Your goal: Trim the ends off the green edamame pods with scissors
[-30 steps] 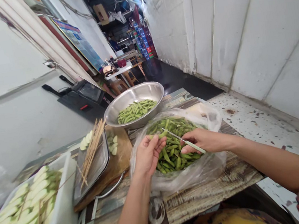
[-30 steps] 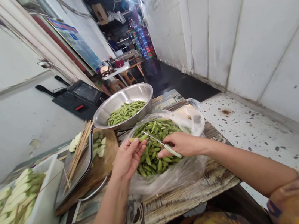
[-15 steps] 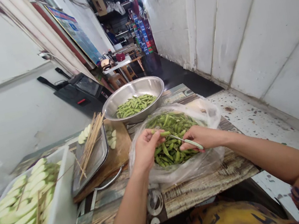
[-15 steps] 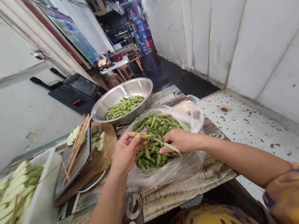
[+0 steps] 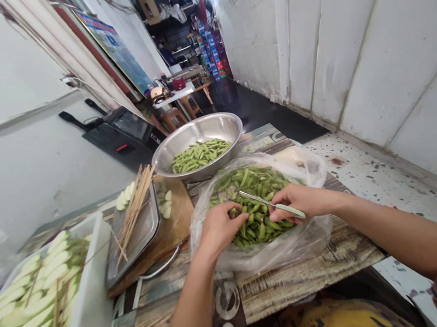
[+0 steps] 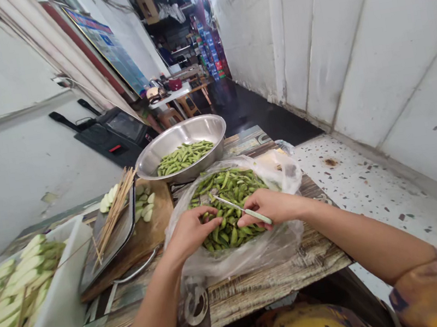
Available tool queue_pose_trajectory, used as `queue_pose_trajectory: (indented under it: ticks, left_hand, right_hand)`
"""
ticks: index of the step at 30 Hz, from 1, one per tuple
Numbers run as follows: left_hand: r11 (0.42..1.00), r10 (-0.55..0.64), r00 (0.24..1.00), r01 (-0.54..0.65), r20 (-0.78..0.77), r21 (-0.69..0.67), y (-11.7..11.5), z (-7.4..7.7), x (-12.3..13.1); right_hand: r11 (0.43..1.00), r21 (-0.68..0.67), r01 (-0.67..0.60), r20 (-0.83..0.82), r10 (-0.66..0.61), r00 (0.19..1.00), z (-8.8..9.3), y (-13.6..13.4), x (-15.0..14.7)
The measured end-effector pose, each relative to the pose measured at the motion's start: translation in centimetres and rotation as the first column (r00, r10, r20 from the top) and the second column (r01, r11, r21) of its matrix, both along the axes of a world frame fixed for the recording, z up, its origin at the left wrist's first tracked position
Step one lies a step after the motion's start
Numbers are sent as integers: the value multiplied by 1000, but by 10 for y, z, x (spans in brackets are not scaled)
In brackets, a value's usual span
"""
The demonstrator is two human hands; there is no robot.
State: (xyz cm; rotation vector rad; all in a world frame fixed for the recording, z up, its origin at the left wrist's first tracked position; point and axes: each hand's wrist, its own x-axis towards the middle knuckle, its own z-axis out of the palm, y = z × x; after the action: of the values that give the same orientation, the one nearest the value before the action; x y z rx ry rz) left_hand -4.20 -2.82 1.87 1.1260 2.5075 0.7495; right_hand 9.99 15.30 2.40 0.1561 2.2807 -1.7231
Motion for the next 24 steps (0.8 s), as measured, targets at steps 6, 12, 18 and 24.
queue_pose_trajectory:
  ticks: [6,12,18,24]
  left_hand:
    - [954,28,976,-90,217,285,0,-1,-2]
    - [904,53,931,-198,361,378,3,1,5]
    - [910,12,925,-168,380,380,4,2,8]
    - [891,33,924,-200,381,408,7,3,14]
  right_hand:
    - [1000,-1,0,12,0,1000,-1,-3,1]
    - [998,60,-32,-45,35,998,4,-7,2]
    - [1000,13,-22,-55,23,998,3,-9,1]
    - [999,40,-12,-38,13,999,1,-7,0]
